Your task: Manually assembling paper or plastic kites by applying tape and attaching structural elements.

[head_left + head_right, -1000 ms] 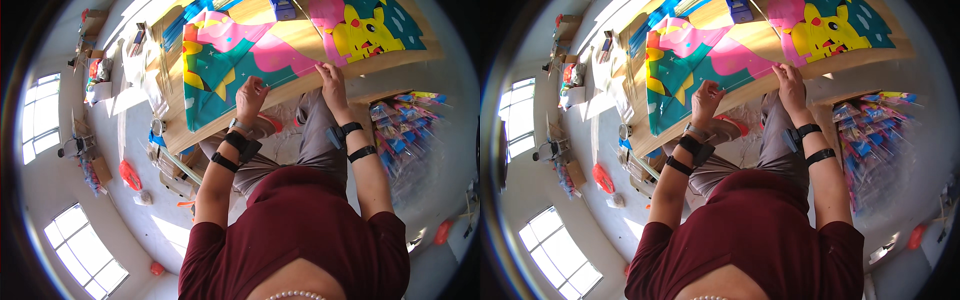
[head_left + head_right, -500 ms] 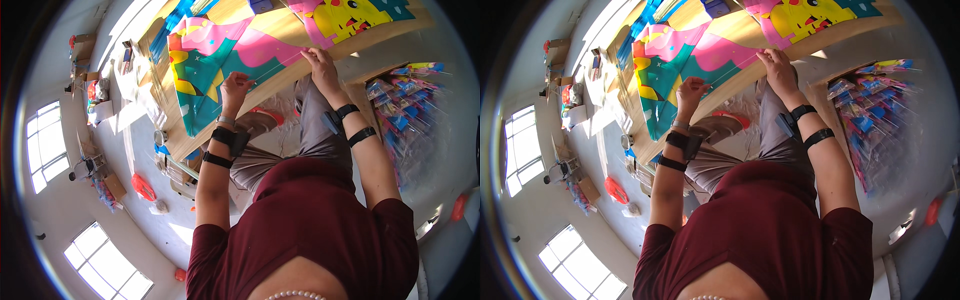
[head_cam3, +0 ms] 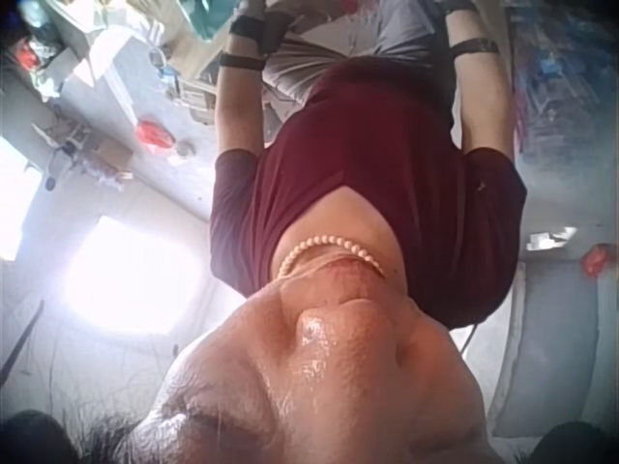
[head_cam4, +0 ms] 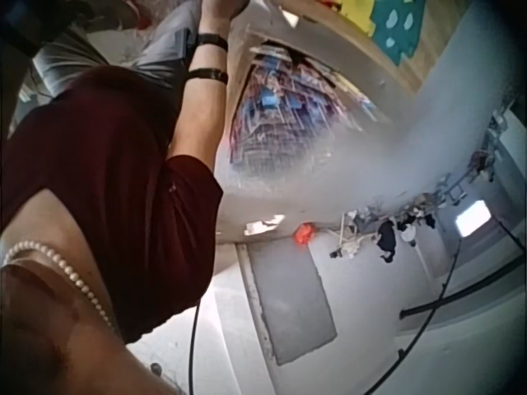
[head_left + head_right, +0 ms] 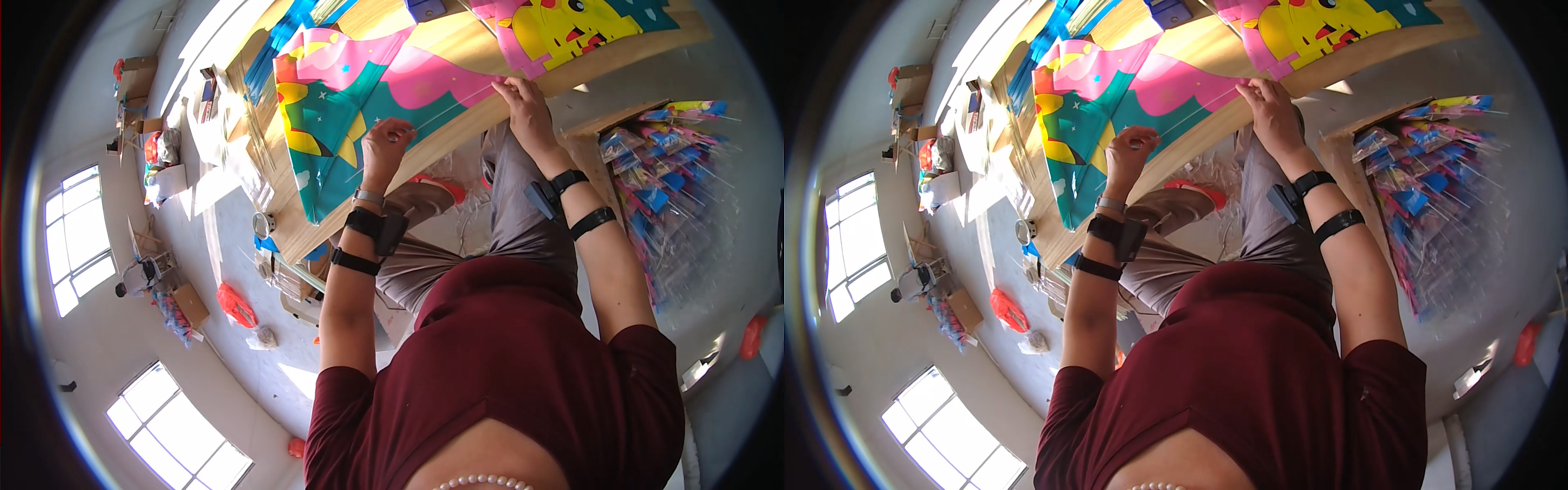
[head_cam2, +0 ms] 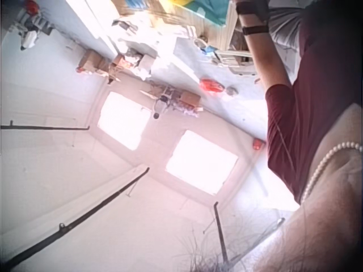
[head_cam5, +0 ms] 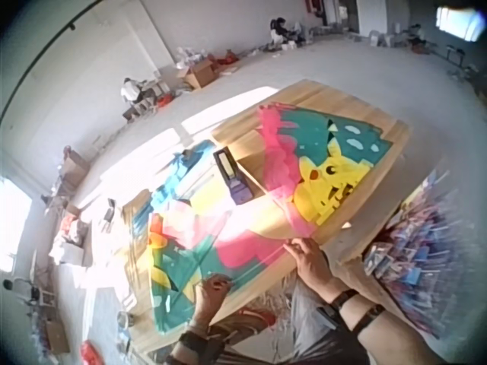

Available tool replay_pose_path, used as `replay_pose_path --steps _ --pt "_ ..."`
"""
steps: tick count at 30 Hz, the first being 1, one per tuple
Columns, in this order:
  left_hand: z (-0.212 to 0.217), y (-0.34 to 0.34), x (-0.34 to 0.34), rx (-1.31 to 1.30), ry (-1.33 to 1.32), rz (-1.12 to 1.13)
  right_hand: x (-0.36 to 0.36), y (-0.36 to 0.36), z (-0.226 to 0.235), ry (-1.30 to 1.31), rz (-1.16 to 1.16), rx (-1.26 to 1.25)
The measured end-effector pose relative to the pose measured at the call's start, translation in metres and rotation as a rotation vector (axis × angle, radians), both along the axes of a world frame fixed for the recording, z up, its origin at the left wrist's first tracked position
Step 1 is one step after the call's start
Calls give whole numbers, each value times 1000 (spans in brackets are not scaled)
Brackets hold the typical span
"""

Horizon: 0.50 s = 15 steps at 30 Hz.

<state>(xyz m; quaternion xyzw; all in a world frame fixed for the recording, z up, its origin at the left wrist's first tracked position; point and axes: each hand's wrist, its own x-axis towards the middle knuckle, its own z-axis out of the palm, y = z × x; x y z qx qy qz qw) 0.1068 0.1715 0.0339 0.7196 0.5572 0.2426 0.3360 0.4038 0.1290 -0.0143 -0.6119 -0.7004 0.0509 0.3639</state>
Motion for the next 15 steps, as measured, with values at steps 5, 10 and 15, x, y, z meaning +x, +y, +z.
replay_pose_path --steps 5,10,15 --pt "-2 -5 3 -2 -34 30 0 0 1 -5 9 -6" --pt "-10 -8 3 55 15 32 0 2 -2 14 11 9" --pt "-12 -15 2 165 93 14 -1 1 -1 -14 27 0"
